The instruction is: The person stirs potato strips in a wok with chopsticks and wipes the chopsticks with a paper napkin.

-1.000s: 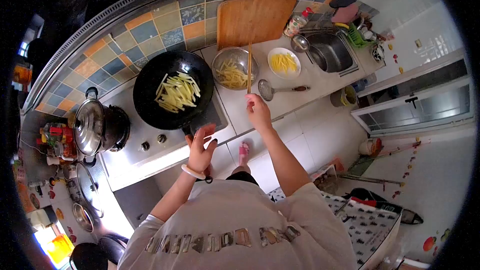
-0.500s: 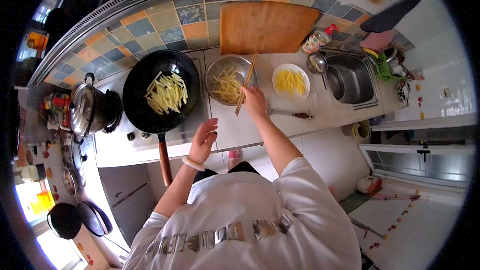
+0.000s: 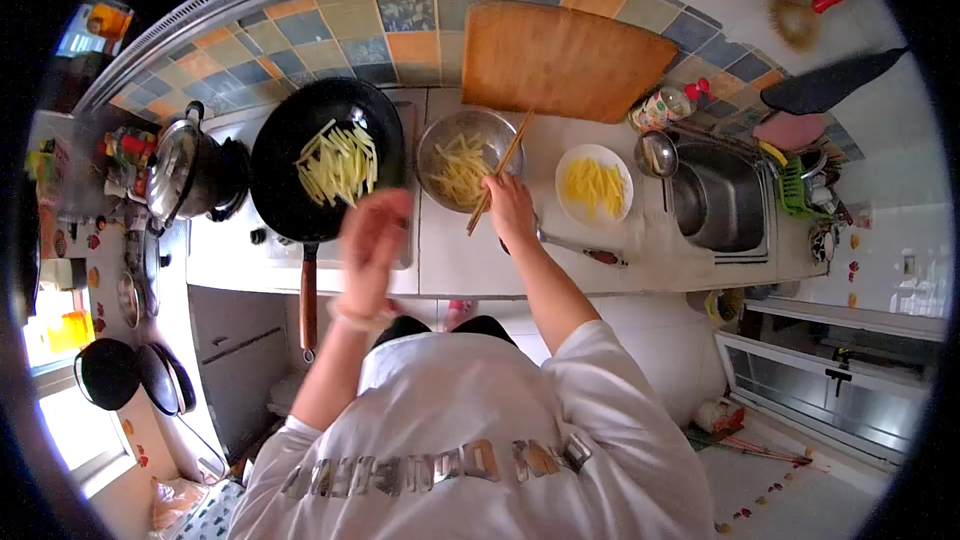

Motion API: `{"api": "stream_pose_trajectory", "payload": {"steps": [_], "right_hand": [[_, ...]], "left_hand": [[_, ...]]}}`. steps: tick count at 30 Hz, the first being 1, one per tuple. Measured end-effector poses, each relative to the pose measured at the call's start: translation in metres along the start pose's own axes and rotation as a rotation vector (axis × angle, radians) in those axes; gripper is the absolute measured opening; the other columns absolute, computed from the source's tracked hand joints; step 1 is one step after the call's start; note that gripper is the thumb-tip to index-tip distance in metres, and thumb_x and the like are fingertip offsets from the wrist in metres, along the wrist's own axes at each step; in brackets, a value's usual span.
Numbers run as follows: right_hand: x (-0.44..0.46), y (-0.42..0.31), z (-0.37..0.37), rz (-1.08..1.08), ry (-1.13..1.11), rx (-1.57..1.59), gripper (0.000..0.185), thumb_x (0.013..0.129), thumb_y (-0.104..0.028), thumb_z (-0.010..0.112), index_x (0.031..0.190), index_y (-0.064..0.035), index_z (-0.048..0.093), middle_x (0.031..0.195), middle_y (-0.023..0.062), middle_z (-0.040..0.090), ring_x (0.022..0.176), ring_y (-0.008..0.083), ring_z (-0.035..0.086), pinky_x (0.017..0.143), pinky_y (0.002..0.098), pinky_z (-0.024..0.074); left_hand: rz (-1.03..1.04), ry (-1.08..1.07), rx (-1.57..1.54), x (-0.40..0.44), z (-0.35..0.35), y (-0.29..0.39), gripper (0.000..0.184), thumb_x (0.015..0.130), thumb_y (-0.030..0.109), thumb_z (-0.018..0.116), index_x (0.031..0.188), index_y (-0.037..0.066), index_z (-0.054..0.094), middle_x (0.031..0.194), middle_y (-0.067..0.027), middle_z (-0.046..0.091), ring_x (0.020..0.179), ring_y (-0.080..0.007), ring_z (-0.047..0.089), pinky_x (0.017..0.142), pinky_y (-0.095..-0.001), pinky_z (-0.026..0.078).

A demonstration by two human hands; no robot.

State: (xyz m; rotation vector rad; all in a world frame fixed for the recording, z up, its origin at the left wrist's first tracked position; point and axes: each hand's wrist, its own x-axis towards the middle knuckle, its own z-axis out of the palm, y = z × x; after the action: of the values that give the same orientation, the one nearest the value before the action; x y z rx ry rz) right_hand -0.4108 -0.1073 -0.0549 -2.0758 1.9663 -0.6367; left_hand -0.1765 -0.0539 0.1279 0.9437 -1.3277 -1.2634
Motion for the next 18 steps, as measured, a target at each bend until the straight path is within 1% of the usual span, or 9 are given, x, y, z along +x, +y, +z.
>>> {"api": "stream_pose_trajectory", "payload": {"steps": [1,2,3,5,6,8,11,17,18], "right_hand": [[-0.001,0.0,-0.003,0.0,-0.004,-0.011,0.016,0.083,-0.006,0.052,0.094,-0.0133,0.06,0.095,0.0075,0.059,0.096,0.0282,0.056,0.081,0.041,0.0442],[-0.001,0.0,-0.005,-0.001,-0.013,-0.032,0.016,0.083,-0.006,0.052,0.095,-0.0136,0.059,0.096,0.0076,0.059,0.096,0.0282,0.055,0.081,0.0409,0.044],[0.0,-0.002,-0.007,-0.005,-0.027,-0.051,0.017,0.083,-0.005,0.052,0.096,-0.0139,0.058,0.096,0.0077,0.058,0.097,0.0282,0.055,0.081,0.0407,0.0437],[-0.007,-0.005,-0.004,-0.02,-0.022,-0.059,0.019,0.082,-0.004,0.052,0.097,-0.0141,0.056,0.096,0.0079,0.057,0.097,0.0286,0.054,0.082,0.0407,0.0434],[-0.005,-0.007,-0.006,-0.032,0.002,-0.049,0.02,0.081,-0.003,0.052,0.097,-0.014,0.055,0.096,0.0081,0.056,0.098,0.029,0.054,0.082,0.0408,0.0432],[-0.009,-0.012,-0.012,-0.071,0.077,-0.068,0.024,0.078,0.0,0.055,0.098,-0.0128,0.051,0.095,0.0089,0.055,0.097,0.0306,0.053,0.081,0.0416,0.0427],[-0.015,-0.027,-0.03,-0.127,0.218,0.028,0.026,0.076,0.001,0.057,0.098,-0.0113,0.051,0.095,0.0094,0.055,0.096,0.0313,0.053,0.081,0.0419,0.0425],[-0.027,-0.068,-0.054,-0.129,0.393,0.143,0.025,0.074,0.003,0.058,0.095,-0.009,0.052,0.091,0.0106,0.055,0.089,0.032,0.055,0.078,0.0417,0.0448],[-0.031,-0.074,-0.057,-0.157,0.419,0.164,0.022,0.075,0.003,0.059,0.093,-0.0078,0.052,0.088,0.0106,0.055,0.086,0.0316,0.056,0.075,0.0418,0.0453]], "left_hand": [[0.002,0.078,-0.058,0.005,-0.004,0.056,0.04,0.087,-0.007,0.05,0.126,0.002,0.046,0.122,-0.0103,0.055,0.112,-0.0177,0.053,0.094,-0.0293,0.043],[0.107,0.148,-0.126,0.009,-0.011,0.089,0.042,0.088,0.003,0.054,0.128,0.002,0.043,0.126,-0.0142,0.053,0.115,-0.0209,0.052,0.097,-0.0314,0.043],[0.396,0.146,-0.14,0.02,-0.017,0.117,0.05,0.088,0.017,0.059,0.131,0.001,0.039,0.129,-0.0186,0.05,0.116,-0.0272,0.054,0.098,-0.0375,0.045],[0.646,0.088,-0.083,0.024,-0.024,0.157,0.051,0.088,0.018,0.058,0.132,0.002,0.038,0.129,-0.0192,0.05,0.116,-0.0276,0.054,0.098,-0.0382,0.045],[0.698,0.052,-0.03,0.024,-0.021,0.166,0.051,0.088,0.019,0.058,0.132,0.002,0.038,0.129,-0.0195,0.05,0.116,-0.0278,0.054,0.098,-0.0386,0.044],[0.762,-0.015,0.061,0.024,-0.017,0.173,0.052,0.088,0.021,0.057,0.133,0.002,0.037,0.129,-0.02,0.05,0.116,-0.0282,0.054,0.099,-0.0393,0.044],[0.802,-0.056,0.135,0.022,-0.016,0.178,0.053,0.089,0.024,0.056,0.134,0.003,0.037,0.129,-0.0208,0.049,0.116,-0.0288,0.054,0.099,-0.0404,0.044],[0.845,-0.064,0.14,0.004,-0.032,0.189,0.056,0.09,0.029,0.054,0.135,0.003,0.035,0.13,-0.0225,0.048,0.116,-0.03,0.054,0.1,-0.0427,0.042],[0.841,-0.072,0.136,0.0,-0.039,0.188,0.056,0.09,0.03,0.054,0.136,0.003,0.035,0.13,-0.0228,0.048,0.116,-0.0302,0.054,0.1,-0.043,0.042]]}}
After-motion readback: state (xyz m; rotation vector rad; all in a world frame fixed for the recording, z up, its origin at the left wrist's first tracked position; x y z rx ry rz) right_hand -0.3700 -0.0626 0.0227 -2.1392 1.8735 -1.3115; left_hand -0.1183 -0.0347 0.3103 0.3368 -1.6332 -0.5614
